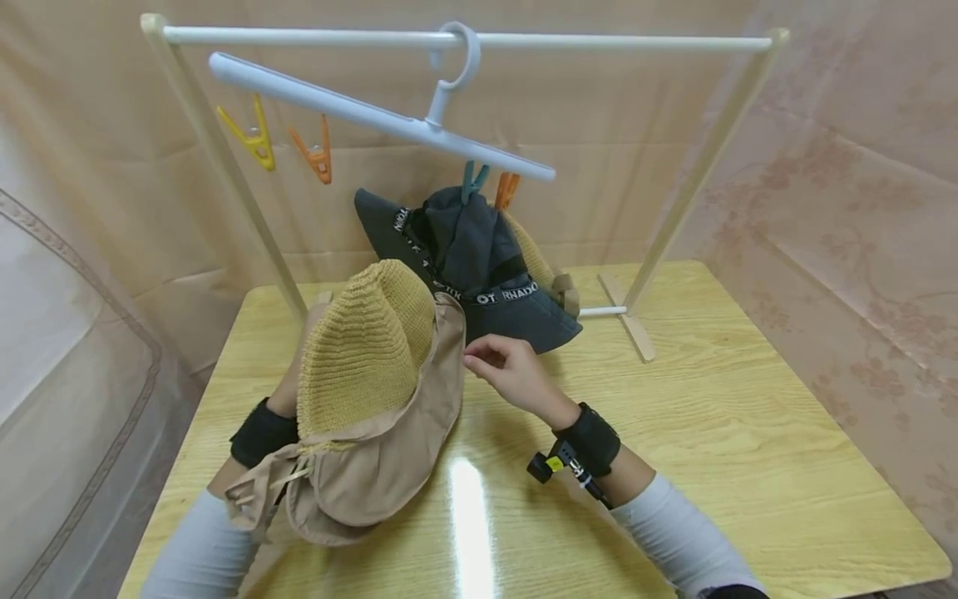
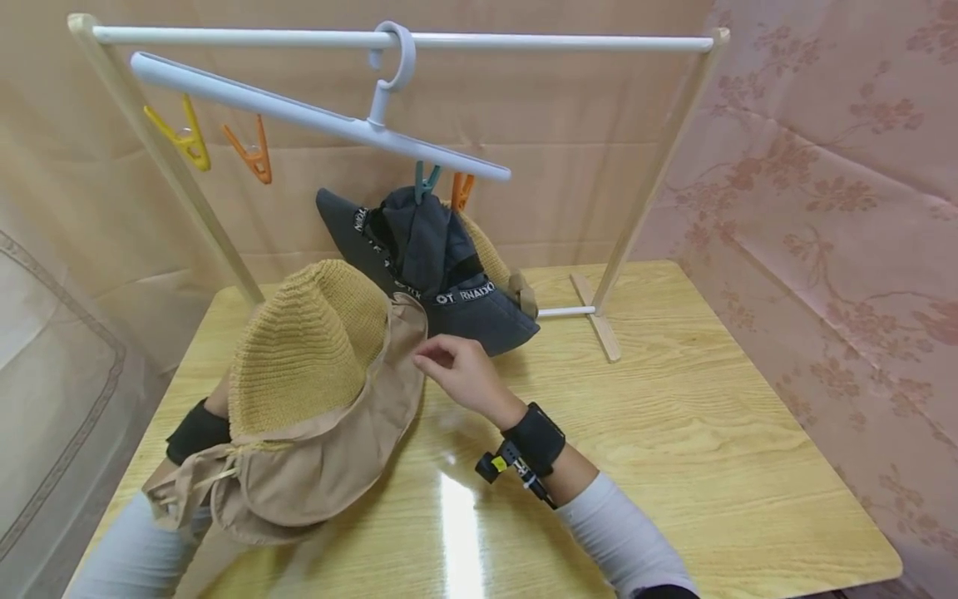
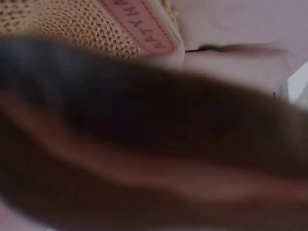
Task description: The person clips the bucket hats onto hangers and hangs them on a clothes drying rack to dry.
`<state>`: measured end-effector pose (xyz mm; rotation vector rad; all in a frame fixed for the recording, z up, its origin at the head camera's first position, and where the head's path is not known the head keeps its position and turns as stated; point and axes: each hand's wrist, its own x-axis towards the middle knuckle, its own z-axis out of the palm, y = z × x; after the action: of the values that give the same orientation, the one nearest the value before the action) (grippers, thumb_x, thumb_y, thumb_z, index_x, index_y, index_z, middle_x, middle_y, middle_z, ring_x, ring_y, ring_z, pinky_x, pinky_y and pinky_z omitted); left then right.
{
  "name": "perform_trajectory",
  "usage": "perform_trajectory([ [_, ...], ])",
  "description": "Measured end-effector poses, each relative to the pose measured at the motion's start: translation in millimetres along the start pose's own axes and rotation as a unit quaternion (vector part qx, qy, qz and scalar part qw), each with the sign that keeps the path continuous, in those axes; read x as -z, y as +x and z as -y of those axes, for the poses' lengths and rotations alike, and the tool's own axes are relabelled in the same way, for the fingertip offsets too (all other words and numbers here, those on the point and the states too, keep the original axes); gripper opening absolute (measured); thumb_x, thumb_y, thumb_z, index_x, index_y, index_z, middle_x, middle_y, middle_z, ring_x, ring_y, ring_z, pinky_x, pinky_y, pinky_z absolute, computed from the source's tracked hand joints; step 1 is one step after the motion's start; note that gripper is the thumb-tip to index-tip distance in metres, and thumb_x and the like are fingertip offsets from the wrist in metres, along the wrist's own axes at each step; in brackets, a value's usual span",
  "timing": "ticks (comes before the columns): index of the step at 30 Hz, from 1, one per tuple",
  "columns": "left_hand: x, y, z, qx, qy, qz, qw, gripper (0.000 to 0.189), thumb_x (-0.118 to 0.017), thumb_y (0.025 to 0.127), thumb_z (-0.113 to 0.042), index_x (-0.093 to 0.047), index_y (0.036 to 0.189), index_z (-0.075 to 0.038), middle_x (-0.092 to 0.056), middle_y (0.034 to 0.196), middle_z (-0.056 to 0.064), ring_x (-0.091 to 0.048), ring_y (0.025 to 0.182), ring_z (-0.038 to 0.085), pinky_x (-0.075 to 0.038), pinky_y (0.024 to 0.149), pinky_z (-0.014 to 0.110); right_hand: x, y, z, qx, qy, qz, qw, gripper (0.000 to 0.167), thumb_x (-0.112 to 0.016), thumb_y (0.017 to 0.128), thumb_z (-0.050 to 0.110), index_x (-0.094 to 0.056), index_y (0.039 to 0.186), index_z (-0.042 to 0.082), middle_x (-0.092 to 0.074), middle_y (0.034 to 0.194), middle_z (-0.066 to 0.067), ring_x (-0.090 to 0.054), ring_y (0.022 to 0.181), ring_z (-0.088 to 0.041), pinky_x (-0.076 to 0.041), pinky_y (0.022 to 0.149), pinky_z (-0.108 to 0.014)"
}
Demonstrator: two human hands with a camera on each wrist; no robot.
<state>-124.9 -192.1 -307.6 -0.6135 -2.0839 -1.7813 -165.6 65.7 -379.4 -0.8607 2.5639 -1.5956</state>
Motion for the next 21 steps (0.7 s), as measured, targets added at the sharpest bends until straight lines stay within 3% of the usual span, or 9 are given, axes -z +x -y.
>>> perform_trajectory([
  [2, 1.6, 0.0, 4.2, -0.028, -0.024, -0.003, 0.9993, 0.035, -0.038, 0.099, -0.006, -0.043, 0.065, -0.005, -0.042, 0.066, -0.021, -0.035, 0.058, -0.005, -0.03, 0.056, 0.016, -1.4, 0.6, -1.0, 0.003, -0.004, 0.002, 1.0, 0.014, -0.066, 0.093, 0.013, -0.072, 0.099, 0.001, -0.071, 0.088, -0.01, -0.058, 0.071, -0.008, -0.049, 0.063, -0.021],
  [5, 8.0, -5.6, 16.5, -0.055, -0.045, 0.019, 0.9973, 0.015, -0.045, 0.101, -0.026, -0.057, 0.094, -0.024, -0.052, 0.087, -0.021, -0.045, 0.075, -0.005, -0.035, 0.07, 0.013, -2.3, 0.9, -1.4, 0.005, -0.009, 0.002, 0.9999, 0.014, -0.066, 0.092, 0.013, -0.072, 0.098, 0.001, -0.071, 0.088, -0.009, -0.059, 0.072, -0.008, -0.05, 0.065, -0.021],
  [7, 12.0, -7.7, 23.4, -0.058, -0.066, 0.031, 0.9957, 0.012, -0.05, 0.099, -0.038, -0.056, 0.107, -0.03, -0.053, 0.095, -0.021, -0.047, 0.083, -0.005, -0.036, 0.075, 0.013, -2.9, 1.4, -1.2, 0.013, -0.014, 0.01, 0.9998, 0.015, -0.067, 0.092, 0.012, -0.071, 0.101, 0.0, -0.071, 0.09, -0.009, -0.06, 0.075, -0.009, -0.05, 0.067, -0.022],
  [9, 17.8, -14.6, 30.9, -0.062, -0.101, 0.051, 0.9916, 0.028, -0.051, 0.099, -0.043, -0.047, 0.123, -0.031, -0.05, 0.11, -0.02, -0.045, 0.095, -0.005, -0.033, 0.083, 0.012, -4.5, 3.0, -0.2, 0.027, -0.021, 0.029, 0.999, 0.018, -0.066, 0.092, 0.013, -0.071, 0.104, -0.001, -0.07, 0.093, -0.008, -0.06, 0.078, -0.011, -0.051, 0.069, -0.023],
  [11, 20.4, -16.6, 33.5, -0.071, -0.096, 0.049, 0.9916, 0.03, -0.05, 0.099, -0.046, -0.043, 0.124, -0.031, -0.047, 0.11, -0.021, -0.041, 0.097, -0.006, -0.03, 0.085, 0.011, -6.9, 5.5, 1.1, 0.046, -0.028, 0.054, 0.9971, 0.021, -0.066, 0.093, 0.014, -0.07, 0.108, -0.001, -0.07, 0.097, -0.008, -0.061, 0.082, -0.012, -0.052, 0.072, -0.025],
  [14, 22.8, -16.8, 36.4, -0.104, -0.088, 0.04, 0.9899, 0.028, -0.05, 0.099, -0.044, -0.041, 0.121, -0.028, -0.045, 0.105, -0.019, -0.039, 0.092, -0.004, -0.028, 0.081, 0.013, -11.2, 9.6, 3.6, 0.069, -0.035, 0.077, 0.994, 0.023, -0.065, 0.094, 0.016, -0.069, 0.111, 0.0, -0.069, 0.098, -0.008, -0.061, 0.084, -0.014, -0.053, 0.073, -0.026],
  [17, 19.5, -7.2, 34.4, -0.118, -0.085, 0.008, 0.9893, 0.019, -0.055, 0.098, -0.034, -0.053, 0.09, -0.017, -0.047, 0.078, -0.014, -0.039, 0.069, -0.001, -0.031, 0.063, 0.016, -14.5, 12.9, 5.7, 0.082, -0.038, 0.072, 0.9933, 0.02, -0.065, 0.094, 0.016, -0.07, 0.108, 0.002, -0.069, 0.096, -0.007, -0.061, 0.083, -0.013, -0.052, 0.071, -0.023],
  [19, 17.7, -1.6, 33.7, -0.123, -0.081, -0.012, 0.989, 0.032, -0.056, 0.096, -0.022, -0.048, 0.068, -0.008, -0.041, 0.062, -0.008, -0.033, 0.055, 0.002, -0.027, 0.052, 0.021, -15.7, 15.1, 6.6, 0.09, -0.042, 0.064, 0.993, 0.018, -0.065, 0.093, 0.015, -0.071, 0.105, 0.003, -0.069, 0.093, -0.006, -0.06, 0.081, -0.012, -0.051, 0.07, -0.022],
  [21, 17.3, 0.6, 33.9, -0.128, -0.06, -0.03, 0.9895, 0.039, -0.054, 0.095, -0.012, -0.039, 0.061, -0.001, -0.035, 0.055, -0.004, -0.028, 0.05, 0.005, -0.023, 0.047, 0.023, -16.4, 17.5, 7.8, 0.098, -0.048, 0.06, 0.9922, 0.016, -0.065, 0.093, 0.015, -0.071, 0.103, 0.005, -0.068, 0.091, -0.006, -0.059, 0.08, -0.011, -0.051, 0.069, -0.022],
])
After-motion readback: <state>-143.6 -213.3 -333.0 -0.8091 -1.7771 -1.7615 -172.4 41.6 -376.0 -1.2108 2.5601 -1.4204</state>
